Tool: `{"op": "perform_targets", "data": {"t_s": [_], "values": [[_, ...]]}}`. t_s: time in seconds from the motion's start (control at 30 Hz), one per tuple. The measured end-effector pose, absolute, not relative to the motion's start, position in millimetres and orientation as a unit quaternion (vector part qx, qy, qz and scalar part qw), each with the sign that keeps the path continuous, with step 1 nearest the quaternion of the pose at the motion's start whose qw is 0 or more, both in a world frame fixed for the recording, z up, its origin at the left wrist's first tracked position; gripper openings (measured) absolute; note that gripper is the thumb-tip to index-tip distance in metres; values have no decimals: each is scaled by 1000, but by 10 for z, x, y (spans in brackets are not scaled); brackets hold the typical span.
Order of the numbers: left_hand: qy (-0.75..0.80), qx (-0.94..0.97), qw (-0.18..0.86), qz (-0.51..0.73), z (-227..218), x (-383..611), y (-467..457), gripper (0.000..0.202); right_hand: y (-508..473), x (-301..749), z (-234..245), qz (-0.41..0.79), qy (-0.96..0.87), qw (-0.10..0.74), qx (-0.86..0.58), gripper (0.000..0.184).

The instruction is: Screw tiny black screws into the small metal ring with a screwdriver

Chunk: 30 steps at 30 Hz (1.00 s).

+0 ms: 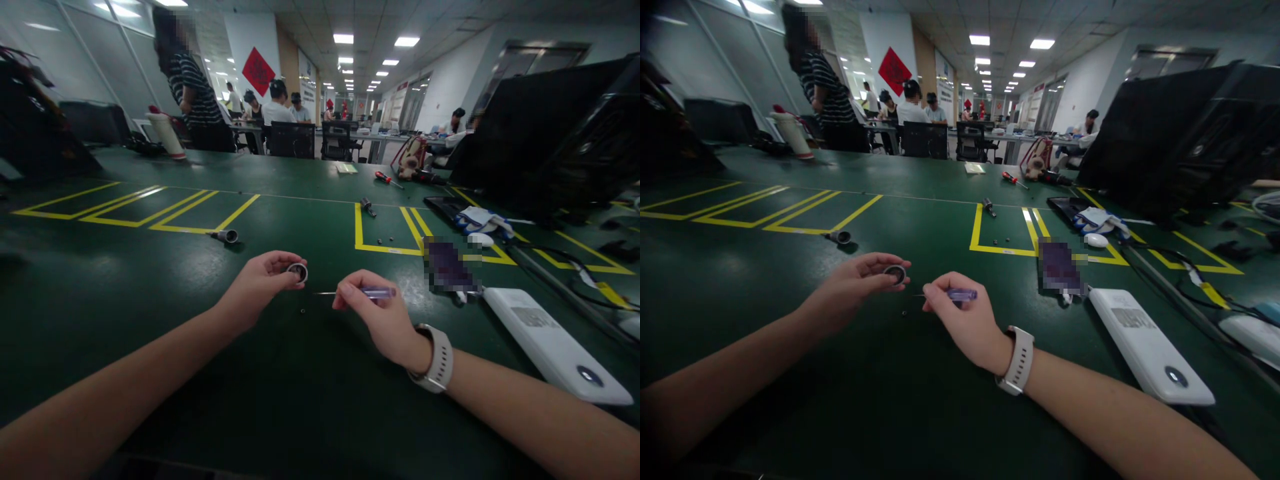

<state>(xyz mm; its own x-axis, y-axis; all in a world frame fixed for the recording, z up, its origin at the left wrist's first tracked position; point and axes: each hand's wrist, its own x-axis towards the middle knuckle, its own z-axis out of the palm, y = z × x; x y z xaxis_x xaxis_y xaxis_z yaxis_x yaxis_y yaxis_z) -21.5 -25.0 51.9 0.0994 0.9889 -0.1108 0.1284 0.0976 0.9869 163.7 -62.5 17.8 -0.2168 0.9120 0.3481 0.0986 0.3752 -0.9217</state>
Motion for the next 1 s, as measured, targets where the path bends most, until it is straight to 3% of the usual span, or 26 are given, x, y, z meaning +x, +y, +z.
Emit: {"op": "perform_targets", "data": {"t_s": [0.13, 0.4, 0.63, 0.8, 1.0], "values": [[513, 492, 556, 431, 519, -267, -200, 31, -493, 1626, 53, 556, -585, 449, -383, 20], [496, 432, 609, 444, 493, -249, -188, 30, -484, 1611, 60, 545, -616, 408, -397, 20], [496, 449, 612, 421, 512, -262, -205, 24, -535, 1612, 201, 467, -686, 364, -423, 15], [487, 471, 605, 418, 492, -263, -204, 26, -630, 1610, 280, 318, -783, 324, -426, 15], [494, 502, 570, 422, 456, -266, -203, 26, -668, 1584, 117, 217, -819, 401, -348, 10]]}}
